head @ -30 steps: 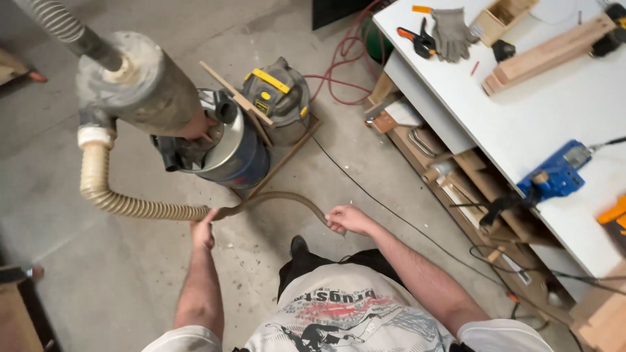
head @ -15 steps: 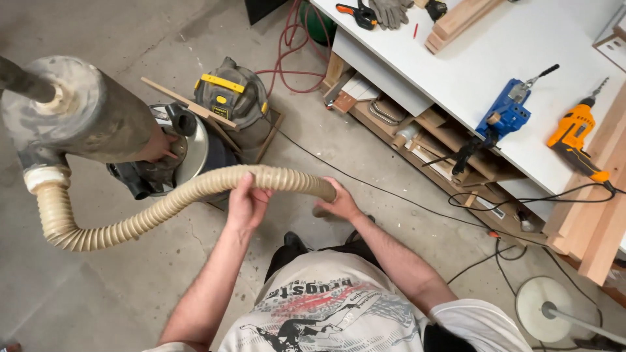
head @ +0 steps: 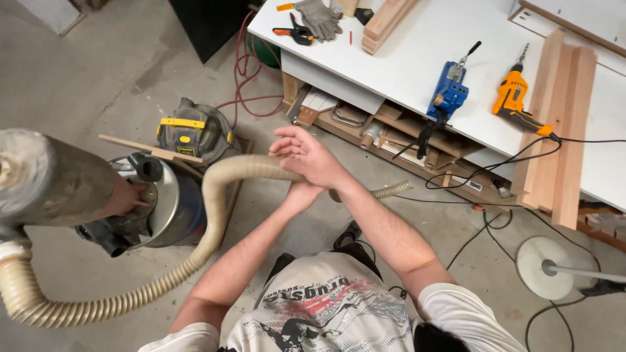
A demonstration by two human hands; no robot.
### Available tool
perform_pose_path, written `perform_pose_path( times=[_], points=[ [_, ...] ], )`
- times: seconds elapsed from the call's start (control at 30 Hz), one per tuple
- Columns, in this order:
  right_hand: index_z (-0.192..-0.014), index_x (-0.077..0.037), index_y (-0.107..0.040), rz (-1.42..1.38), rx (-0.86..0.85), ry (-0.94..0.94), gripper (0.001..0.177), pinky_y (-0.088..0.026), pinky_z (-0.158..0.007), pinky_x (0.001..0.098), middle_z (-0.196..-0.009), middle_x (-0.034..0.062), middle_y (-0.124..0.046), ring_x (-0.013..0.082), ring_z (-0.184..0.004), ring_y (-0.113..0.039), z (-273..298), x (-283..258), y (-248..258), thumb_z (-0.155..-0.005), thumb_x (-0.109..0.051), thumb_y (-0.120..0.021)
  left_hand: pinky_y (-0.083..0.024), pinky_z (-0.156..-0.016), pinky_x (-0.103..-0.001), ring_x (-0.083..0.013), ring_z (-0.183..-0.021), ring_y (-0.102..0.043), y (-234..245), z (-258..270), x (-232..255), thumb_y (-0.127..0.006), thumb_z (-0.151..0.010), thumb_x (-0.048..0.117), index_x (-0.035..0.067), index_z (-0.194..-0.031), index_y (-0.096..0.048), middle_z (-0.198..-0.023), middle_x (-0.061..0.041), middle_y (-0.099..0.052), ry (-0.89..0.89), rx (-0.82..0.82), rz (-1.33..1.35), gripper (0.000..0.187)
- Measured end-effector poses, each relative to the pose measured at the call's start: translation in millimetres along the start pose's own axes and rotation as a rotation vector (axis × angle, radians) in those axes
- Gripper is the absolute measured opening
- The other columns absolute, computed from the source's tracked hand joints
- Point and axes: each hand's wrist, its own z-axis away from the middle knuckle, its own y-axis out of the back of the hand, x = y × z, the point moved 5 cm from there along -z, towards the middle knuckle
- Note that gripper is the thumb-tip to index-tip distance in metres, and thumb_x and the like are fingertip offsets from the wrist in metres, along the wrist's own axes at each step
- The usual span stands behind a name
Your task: The person connects a vacuum hose to a blue Kreg Jig pocket-hole drill guide and places a wooden board into the jig. They use a yellow corded drill to create pocket holes in the board, then flip the board and repeat the process on the opposite side.
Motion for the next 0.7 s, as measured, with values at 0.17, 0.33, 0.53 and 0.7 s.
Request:
perform_pose_path(
  times=[0.17, 0.33, 0.53, 0.7],
  points=[
    [-0.149, -0.015, -0.048, 0.498, 0.178, 0.033, 0.117, -0.044, -0.11, 0.0461, -0.137, 0.0092, -0.063, 0.027, -0.124, -0.062, 57, 35, 104, -0.051, -0.057, -0.097, -0.054, -0.076, -0.055, -0.0366, -0.086, -0.072, 33, -15, 93, -0.068, -0.094, 0.043, 0.001, -0.089, -0.073, -0.091, -0.022, -0.074, -0.002, 0.212, 0.421, 0.042],
    [-0.113, -0.007, -0.064, 0.51, 0.46, -0.133, 0.05, -0.056, -0.088, 0.0496, -0.104, 0.0173, -0.075, 0.0323, -0.104, -0.072, 99, 142, 153, -0.073, -0.016, -0.092, -0.06, -0.097, -0.062, -0.0448, -0.11, -0.071, 76, -53, 96, -0.067, -0.095, 0.046, 0.01, -0.114, -0.07, -0.122, -0.018, -0.073, -0.176, 0.219, 1.212, 0.041],
    [-0.118, -0.009, -0.061, 0.21, 0.933, -0.229, 0.038, -0.057, -0.087, 0.0449, -0.09, 0.0101, -0.077, 0.0221, -0.093, -0.074, 64, 131, 205, -0.092, -0.028, -0.081, -0.033, -0.122, -0.06, -0.0488, -0.143, -0.041, 16, -84, 46, -0.075, -0.091, 0.022, 0.004, -0.161, -0.022, -0.158, -0.029, -0.039, -0.085, 0.19, -0.037, 0.09],
    [-0.126, -0.005, -0.063, 0.174, 0.629, -0.102, 0.064, -0.052, -0.097, 0.0485, -0.112, 0.0182, -0.07, 0.0325, -0.108, -0.068, 7, 24, 197, -0.075, -0.028, -0.094, -0.056, -0.097, -0.056, -0.0403, -0.112, -0.068, -82, -146, -107, -0.091, -0.082, 0.015, -0.002, -0.125, -0.07, -0.117, -0.023, -0.073, -0.048, -0.058, -0.084, 0.051]
  ],
)
